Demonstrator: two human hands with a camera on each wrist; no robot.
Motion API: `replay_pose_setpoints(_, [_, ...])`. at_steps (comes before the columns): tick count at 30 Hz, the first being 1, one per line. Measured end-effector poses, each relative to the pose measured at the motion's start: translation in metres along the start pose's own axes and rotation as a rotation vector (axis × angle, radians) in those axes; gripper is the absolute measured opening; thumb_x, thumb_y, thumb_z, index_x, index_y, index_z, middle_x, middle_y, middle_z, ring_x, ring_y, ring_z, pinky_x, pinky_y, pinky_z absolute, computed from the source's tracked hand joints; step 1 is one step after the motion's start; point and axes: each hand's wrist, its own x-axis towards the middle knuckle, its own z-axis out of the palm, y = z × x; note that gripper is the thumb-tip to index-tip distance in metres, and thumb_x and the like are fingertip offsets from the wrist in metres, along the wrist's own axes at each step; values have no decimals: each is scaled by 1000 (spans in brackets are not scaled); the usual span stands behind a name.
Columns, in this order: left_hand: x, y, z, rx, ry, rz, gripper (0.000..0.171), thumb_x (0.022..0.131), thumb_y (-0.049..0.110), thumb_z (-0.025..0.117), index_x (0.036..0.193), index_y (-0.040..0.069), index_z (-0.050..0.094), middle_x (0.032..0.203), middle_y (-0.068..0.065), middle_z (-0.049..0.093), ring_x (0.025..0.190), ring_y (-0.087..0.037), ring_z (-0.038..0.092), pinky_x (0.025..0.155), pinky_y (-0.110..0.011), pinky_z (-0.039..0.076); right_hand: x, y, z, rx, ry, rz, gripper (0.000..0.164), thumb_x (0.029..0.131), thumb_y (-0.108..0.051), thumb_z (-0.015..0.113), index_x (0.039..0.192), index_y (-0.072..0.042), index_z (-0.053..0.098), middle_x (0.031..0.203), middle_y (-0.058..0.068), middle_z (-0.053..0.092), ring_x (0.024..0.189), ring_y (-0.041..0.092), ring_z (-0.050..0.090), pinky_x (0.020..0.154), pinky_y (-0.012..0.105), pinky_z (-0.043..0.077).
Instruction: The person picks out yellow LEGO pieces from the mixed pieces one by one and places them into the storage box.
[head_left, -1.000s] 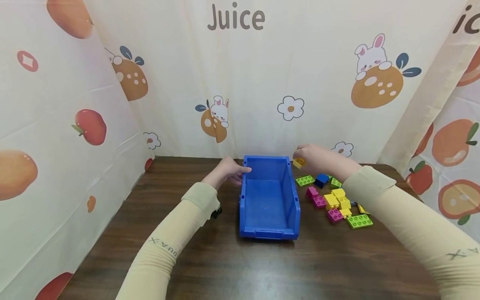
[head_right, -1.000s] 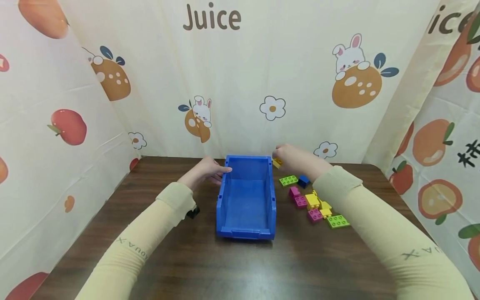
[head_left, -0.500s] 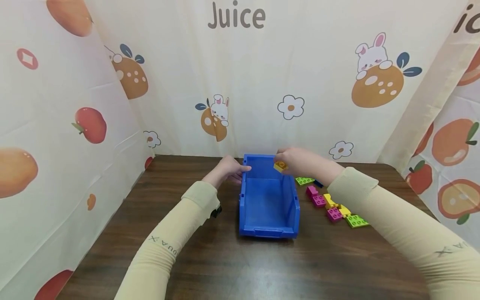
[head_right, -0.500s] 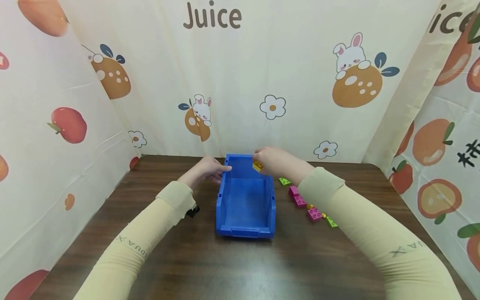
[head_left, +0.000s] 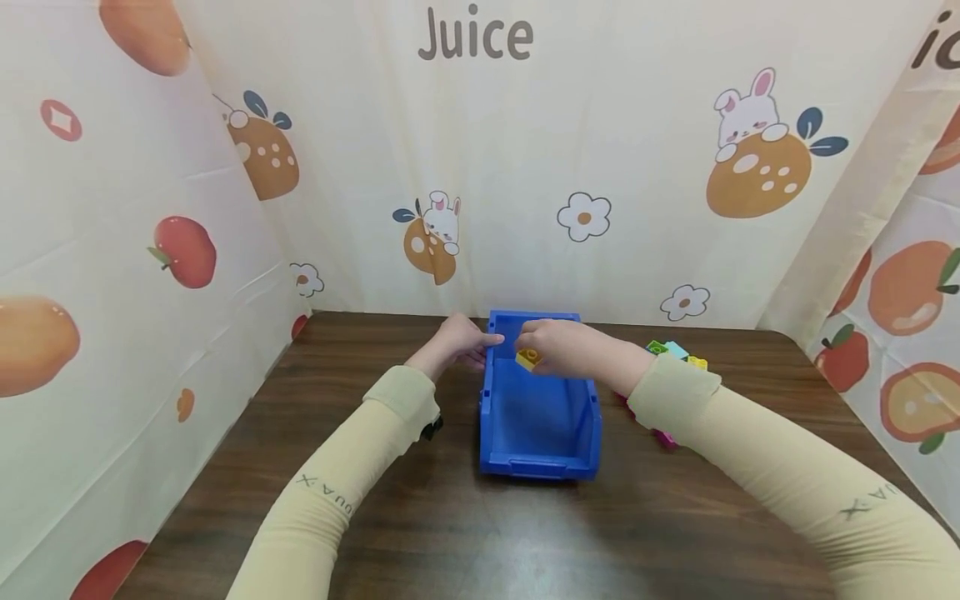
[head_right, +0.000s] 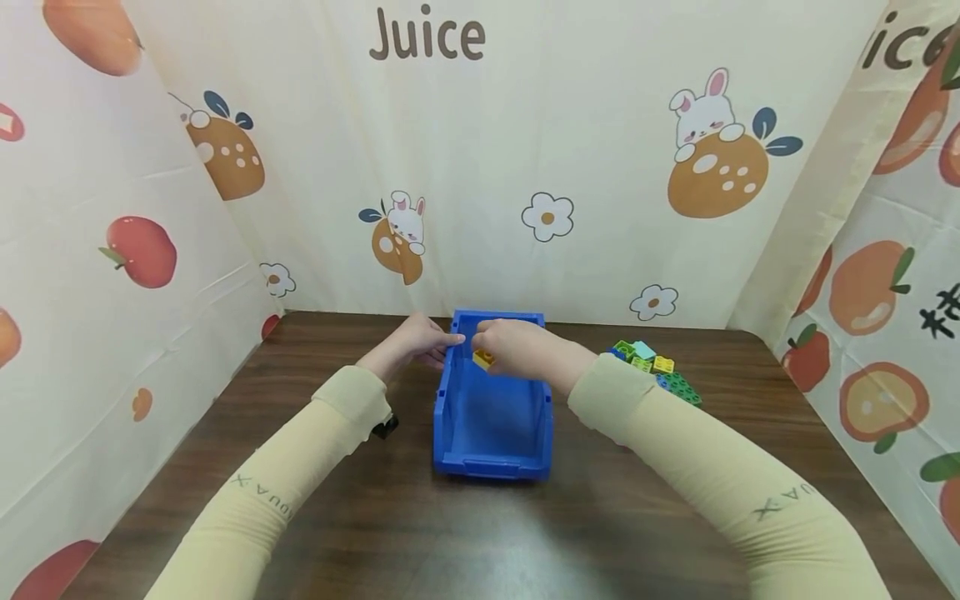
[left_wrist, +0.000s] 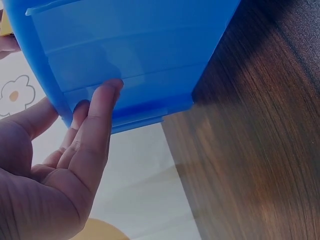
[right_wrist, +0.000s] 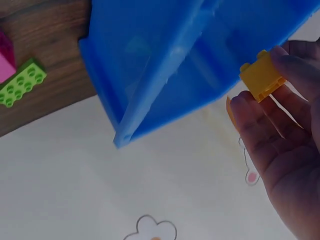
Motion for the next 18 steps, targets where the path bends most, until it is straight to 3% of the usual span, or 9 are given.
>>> replay_pose_setpoints(5, [0, 0, 0, 1, -5, -5, 35, 81, 32, 74, 88, -1, 66, 81, -15, 69, 69, -26, 71, 59, -29, 58, 4, -5, 11, -6, -2, -25, 43, 79, -23, 77, 119, -11, 66, 115, 7, 65, 104, 23, 63, 88, 35, 55])
replay_pose_setpoints(18, [3, -2, 1, -7, -16, -5, 35, 83, 31, 73, 86, -3, 66, 79, -16, 69, 68, -25, 71, 72, -38, 59, 13, -13, 42, 34, -2, -86, 41, 78, -21, 78, 117, -11, 66, 113, 6, 65, 104, 20, 64, 88, 33, 54])
